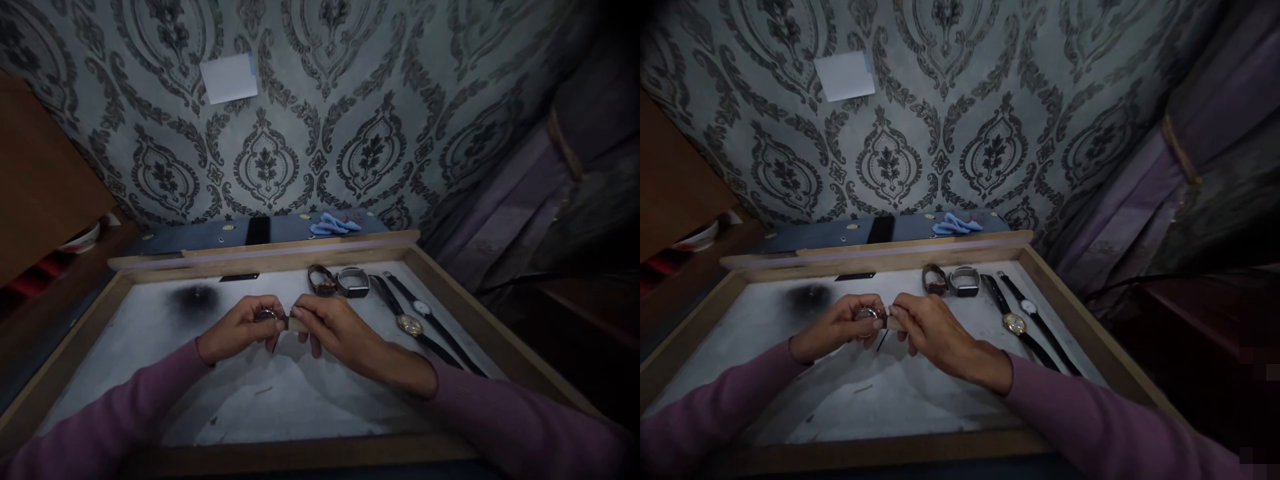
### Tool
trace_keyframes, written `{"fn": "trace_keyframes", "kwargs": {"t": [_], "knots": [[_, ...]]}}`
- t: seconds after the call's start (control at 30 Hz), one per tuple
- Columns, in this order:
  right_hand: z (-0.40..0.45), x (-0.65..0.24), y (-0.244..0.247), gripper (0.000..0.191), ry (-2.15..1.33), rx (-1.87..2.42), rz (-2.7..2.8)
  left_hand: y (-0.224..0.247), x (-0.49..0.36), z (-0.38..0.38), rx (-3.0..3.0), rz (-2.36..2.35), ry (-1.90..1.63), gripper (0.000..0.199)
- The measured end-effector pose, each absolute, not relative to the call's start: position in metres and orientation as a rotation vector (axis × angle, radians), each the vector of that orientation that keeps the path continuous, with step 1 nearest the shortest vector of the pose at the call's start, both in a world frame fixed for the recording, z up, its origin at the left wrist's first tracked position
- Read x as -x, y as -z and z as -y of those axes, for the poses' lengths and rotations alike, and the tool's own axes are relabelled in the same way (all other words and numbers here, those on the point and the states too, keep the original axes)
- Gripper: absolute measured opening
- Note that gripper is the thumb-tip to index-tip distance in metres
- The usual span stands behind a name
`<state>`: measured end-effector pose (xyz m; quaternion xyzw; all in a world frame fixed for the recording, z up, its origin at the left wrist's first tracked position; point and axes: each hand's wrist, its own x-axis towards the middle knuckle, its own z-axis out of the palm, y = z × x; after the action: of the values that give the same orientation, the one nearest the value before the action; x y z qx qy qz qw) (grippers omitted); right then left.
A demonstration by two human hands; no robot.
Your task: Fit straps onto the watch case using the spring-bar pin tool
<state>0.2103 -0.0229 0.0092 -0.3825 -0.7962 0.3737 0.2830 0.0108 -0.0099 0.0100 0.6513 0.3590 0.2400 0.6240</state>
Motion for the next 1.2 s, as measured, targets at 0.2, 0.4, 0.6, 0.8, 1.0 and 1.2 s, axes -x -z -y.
{"fn": "trace_keyframes", "kwargs": {"t": [0.2,0.4,0.6,0.8,1.0,1.2], "knots": [[0.023,-0.209,-0.006,0.029,-0.914,1.023,2.153,-0.01,-0.011,0.012,-1.478,-0.819,-0.557,0.026],[0.023,-0.208,-0.01,0.029,-0.786,0.989,2.159,-0.01,-0.008,0.012,-1.413,-0.787,-0.532,0.029],[0.025,-0.207,-0.012,0.031,-0.794,0.962,2.15,-0.004,-0.004,0.011,-1.345,-0.722,-0.553,0.022],[0.026,-0.208,-0.012,0.031,-0.794,0.963,2.148,-0.013,-0.004,0.012,-1.394,-0.758,-0.53,0.017],[0.025,-0.208,-0.009,0.029,-0.765,0.955,2.161,-0.022,-0.007,0.014,-1.371,-0.859,-0.509,0.02],[0.025,-0.208,-0.008,0.028,-0.773,0.967,2.183,-0.018,-0.007,0.014,-1.366,-0.885,-0.493,0.018]]}}
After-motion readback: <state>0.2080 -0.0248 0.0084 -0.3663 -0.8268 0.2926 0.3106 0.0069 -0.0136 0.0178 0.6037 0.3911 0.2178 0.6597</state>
